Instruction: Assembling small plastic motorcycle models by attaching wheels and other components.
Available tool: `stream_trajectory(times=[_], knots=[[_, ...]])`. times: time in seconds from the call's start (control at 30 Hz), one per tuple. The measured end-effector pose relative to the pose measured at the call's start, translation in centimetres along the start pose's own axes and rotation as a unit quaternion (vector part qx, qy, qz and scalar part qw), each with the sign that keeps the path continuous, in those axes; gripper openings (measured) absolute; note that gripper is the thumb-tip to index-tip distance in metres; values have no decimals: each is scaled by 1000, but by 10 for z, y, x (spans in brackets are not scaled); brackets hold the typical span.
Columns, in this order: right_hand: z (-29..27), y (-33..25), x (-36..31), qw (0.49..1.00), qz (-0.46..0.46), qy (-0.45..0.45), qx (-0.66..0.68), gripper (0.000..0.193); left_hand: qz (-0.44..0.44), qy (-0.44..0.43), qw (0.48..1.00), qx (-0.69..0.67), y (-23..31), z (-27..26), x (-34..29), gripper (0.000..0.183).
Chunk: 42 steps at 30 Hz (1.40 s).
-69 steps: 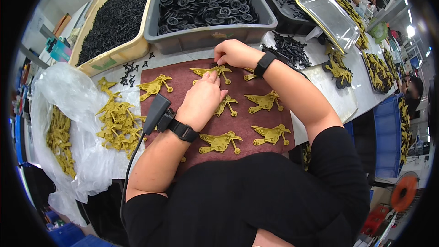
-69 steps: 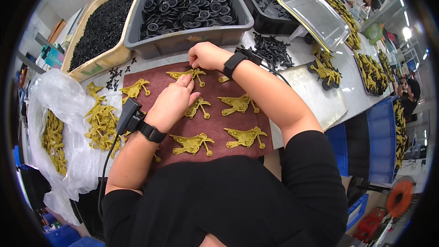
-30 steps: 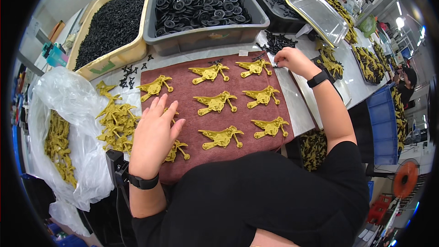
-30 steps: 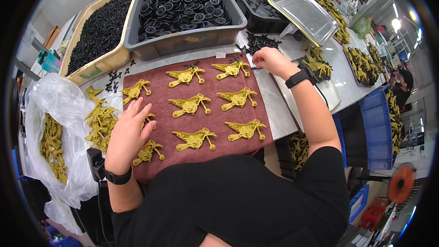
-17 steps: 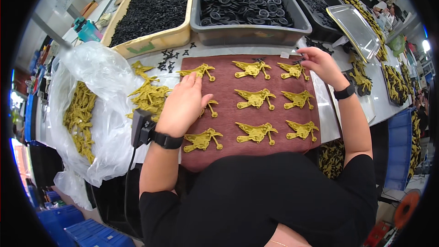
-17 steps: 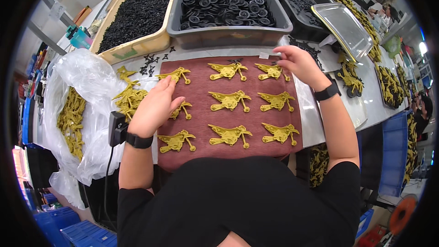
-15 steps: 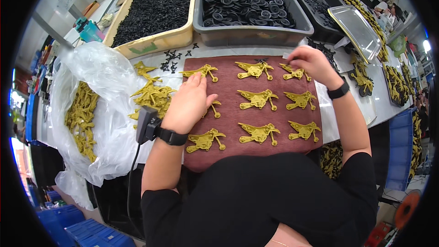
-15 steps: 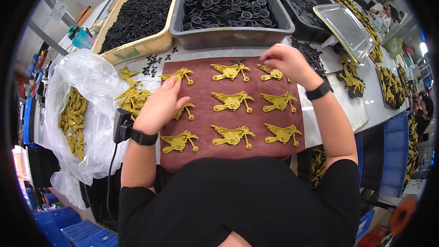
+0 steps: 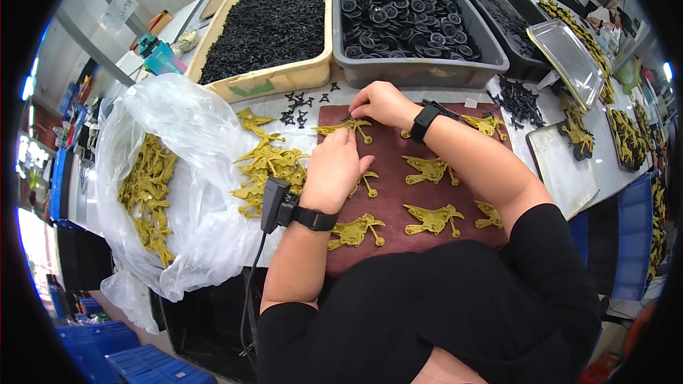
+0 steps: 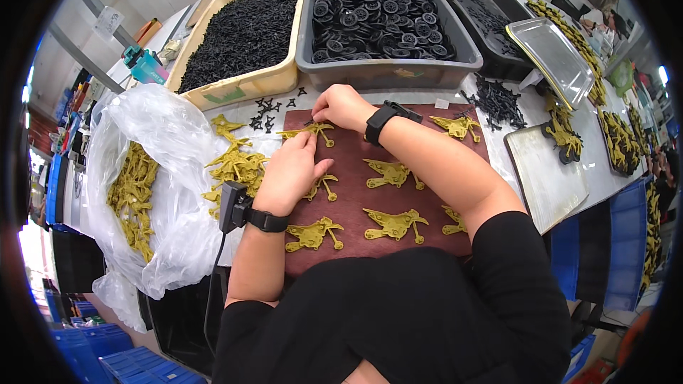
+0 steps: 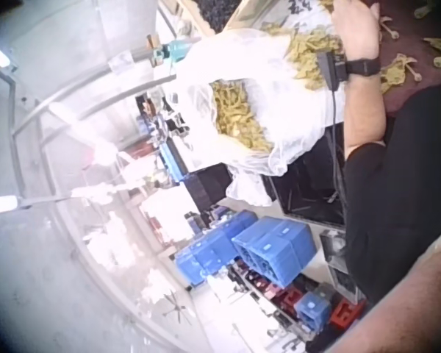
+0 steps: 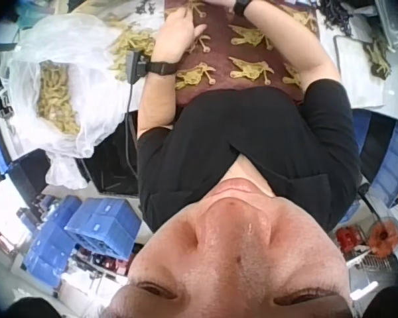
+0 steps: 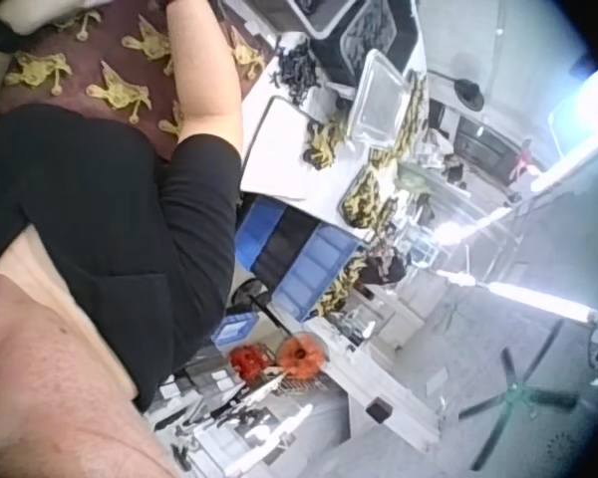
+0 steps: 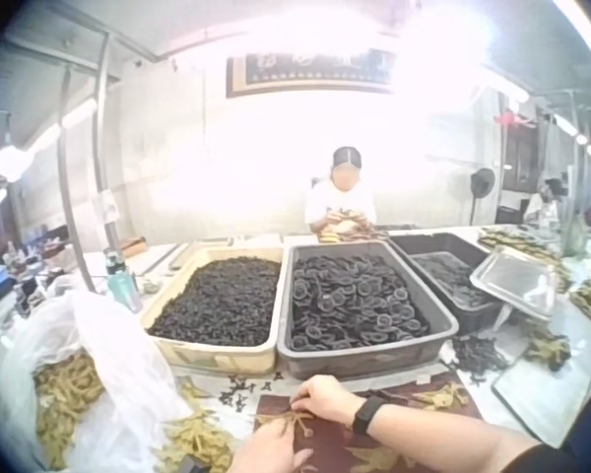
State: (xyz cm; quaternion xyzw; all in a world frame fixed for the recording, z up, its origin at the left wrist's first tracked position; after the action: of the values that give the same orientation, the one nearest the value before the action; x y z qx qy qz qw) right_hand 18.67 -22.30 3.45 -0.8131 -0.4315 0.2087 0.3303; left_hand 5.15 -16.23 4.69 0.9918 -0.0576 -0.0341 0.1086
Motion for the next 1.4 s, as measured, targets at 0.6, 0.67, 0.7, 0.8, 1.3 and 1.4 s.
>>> stream_trajectory(times=[0.6,0.67,0.7,0.8,1.3,1.4], knots=[[10,17,17,993,105,-46,5,13,8,4,1000,-5,-1,-1,-1,52],[12,12,18,992,113,-59,8,12,6,11,1000,-5,-1,0,-3,51],[13,10,18,990,121,-70,11,12,6,18,1000,-5,-1,0,-5,50],[12,8,19,990,120,-68,-6,11,5,20,1000,-2,0,0,-1,47],[6,17,34,979,110,-171,27,10,11,28,999,22,6,1,1,44],[0,9,31,973,127,-190,17,17,10,37,999,26,4,4,-2,47]])
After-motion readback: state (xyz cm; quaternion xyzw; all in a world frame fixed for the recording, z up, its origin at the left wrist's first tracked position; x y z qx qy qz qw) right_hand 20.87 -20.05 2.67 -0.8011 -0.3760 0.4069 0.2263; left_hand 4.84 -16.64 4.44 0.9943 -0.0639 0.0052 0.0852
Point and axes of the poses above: each hand's wrist, its own x-axis towards the middle knuckle, its own z-axis out of the palm, y = z × x, the point moved 6 cm from there along x, towards the middle knuckle, and after that the axes turned 12 degrees about -y, right-handed, at the moved point
